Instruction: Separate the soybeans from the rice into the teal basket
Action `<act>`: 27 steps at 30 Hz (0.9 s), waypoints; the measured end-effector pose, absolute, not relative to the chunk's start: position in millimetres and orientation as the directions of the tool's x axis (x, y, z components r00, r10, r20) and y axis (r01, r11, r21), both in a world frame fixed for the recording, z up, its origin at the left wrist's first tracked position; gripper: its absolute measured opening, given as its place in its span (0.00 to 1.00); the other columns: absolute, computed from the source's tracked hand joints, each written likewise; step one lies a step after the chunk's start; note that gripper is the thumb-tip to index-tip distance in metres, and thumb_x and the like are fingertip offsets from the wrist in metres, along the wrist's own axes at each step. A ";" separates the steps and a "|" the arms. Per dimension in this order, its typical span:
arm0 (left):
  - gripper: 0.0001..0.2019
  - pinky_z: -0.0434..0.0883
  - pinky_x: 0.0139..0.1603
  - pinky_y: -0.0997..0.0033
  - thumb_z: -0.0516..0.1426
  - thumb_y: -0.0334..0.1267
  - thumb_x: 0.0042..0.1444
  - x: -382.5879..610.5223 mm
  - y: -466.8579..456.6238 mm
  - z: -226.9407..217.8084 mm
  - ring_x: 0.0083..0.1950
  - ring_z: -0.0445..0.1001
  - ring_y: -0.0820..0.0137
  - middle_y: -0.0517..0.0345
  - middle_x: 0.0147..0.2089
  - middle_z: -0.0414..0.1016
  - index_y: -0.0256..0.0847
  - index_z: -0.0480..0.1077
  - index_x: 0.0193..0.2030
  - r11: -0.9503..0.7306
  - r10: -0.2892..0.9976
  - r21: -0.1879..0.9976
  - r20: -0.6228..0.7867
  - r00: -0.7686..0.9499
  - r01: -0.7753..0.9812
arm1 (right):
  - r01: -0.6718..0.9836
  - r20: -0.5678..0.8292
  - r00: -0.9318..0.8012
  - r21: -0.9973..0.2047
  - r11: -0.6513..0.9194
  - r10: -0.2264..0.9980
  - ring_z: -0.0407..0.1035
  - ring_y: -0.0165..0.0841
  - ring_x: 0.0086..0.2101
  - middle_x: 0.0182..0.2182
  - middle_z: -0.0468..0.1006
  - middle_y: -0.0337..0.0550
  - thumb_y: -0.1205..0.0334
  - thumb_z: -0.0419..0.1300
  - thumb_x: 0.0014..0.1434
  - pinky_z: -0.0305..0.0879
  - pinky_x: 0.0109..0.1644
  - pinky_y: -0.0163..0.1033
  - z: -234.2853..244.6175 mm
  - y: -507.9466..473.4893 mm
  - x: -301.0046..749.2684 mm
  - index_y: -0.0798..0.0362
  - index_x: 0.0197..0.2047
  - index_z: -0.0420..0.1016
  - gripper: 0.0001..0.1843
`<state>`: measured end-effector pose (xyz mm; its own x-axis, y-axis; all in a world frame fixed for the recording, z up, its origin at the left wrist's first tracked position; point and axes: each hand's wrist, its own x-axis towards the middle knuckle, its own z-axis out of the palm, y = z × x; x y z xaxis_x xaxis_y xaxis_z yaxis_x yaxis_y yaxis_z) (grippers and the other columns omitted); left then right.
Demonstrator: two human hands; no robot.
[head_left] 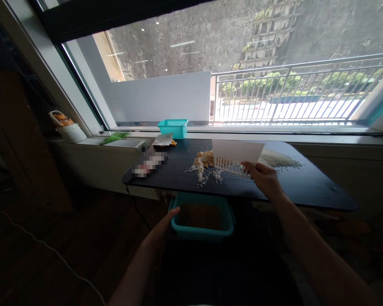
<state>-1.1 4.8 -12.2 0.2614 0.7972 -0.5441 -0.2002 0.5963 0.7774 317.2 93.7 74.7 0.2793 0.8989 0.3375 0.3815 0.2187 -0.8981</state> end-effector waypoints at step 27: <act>0.35 0.69 0.49 0.56 0.53 0.57 0.53 -4.0 9.1 -20.2 0.58 0.66 0.52 0.47 0.59 0.68 0.43 0.56 0.64 0.612 0.785 0.766 -0.560 0.264 -0.196 | 0.317 0.254 0.108 -0.925 0.209 0.961 0.57 0.26 0.20 0.18 0.68 0.38 0.44 0.61 0.48 0.55 0.24 0.34 78.0 60.9 303.4 0.55 0.21 0.75 0.21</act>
